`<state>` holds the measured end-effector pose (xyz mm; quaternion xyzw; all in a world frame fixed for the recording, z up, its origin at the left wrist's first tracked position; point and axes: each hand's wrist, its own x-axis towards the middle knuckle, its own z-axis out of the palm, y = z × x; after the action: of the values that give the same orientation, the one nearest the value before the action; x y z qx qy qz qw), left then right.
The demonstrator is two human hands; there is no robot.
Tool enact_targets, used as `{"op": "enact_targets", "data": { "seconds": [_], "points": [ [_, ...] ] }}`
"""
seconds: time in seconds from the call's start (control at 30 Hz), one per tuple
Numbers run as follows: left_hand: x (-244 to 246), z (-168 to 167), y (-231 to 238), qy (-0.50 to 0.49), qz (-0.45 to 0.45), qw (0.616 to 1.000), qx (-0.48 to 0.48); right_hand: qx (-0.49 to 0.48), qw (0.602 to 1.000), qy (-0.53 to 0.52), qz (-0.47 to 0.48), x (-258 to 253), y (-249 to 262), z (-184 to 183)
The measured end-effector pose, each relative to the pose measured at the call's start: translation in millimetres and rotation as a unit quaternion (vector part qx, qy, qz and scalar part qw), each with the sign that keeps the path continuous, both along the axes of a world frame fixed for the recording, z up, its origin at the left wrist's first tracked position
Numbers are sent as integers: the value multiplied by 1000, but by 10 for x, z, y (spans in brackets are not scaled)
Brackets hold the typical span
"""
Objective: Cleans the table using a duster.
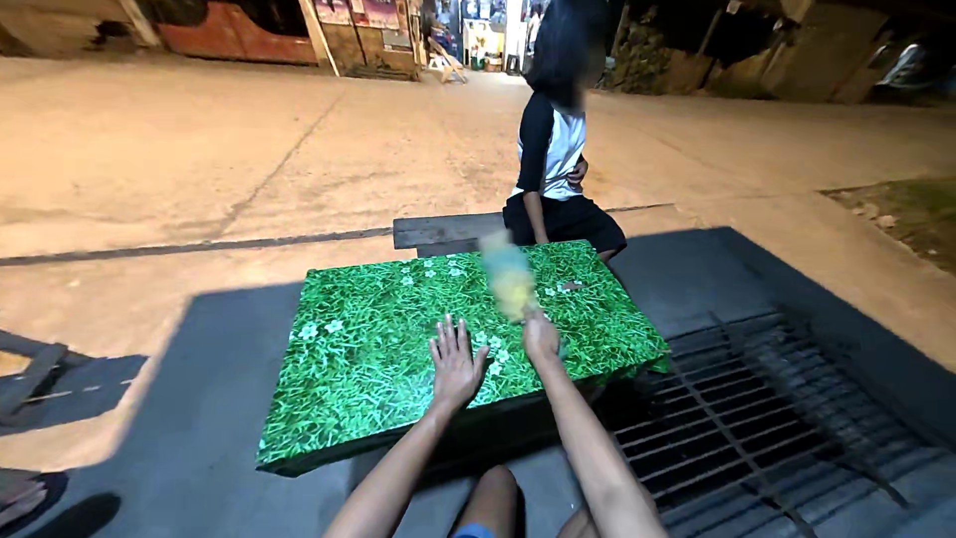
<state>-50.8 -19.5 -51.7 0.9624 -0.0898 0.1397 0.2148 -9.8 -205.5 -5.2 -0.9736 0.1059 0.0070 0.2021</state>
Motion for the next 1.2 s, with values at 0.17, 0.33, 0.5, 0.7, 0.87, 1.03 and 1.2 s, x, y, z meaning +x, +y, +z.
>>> {"op": "enact_targets", "data": {
  "seconds": [0.17, 0.33, 0.5, 0.7, 0.87, 1.03, 1.2],
  "points": [
    [3, -32, 26, -7, -6, 1000, -17, -56, 975, -19, 215, -418, -206, -67],
    [-4, -75, -6, -35, -19, 999, -33, -26, 989, -4, -145, -457, -1108, -54],
    [23, -116, -12, -61, -19, 998, -18, 40, 949, 15, -312, -575, -1388, 36],
    [27, -90, 6, -39, -32, 998, -30, 112, 987, -9, -112, -640, -13, -18],
    [-28, 87, 96, 7, -39, 969, -245, 394, 896, 7, 204, -685, 714, 132],
    [-10, 97, 130, 28, -19, 969, -246, 214, 968, -116, 67, -672, 311, 15],
    [69, 225, 54, 97, -23, 981, -164, 12, 991, -34, -125, -584, -519, -448]
  ]
}}
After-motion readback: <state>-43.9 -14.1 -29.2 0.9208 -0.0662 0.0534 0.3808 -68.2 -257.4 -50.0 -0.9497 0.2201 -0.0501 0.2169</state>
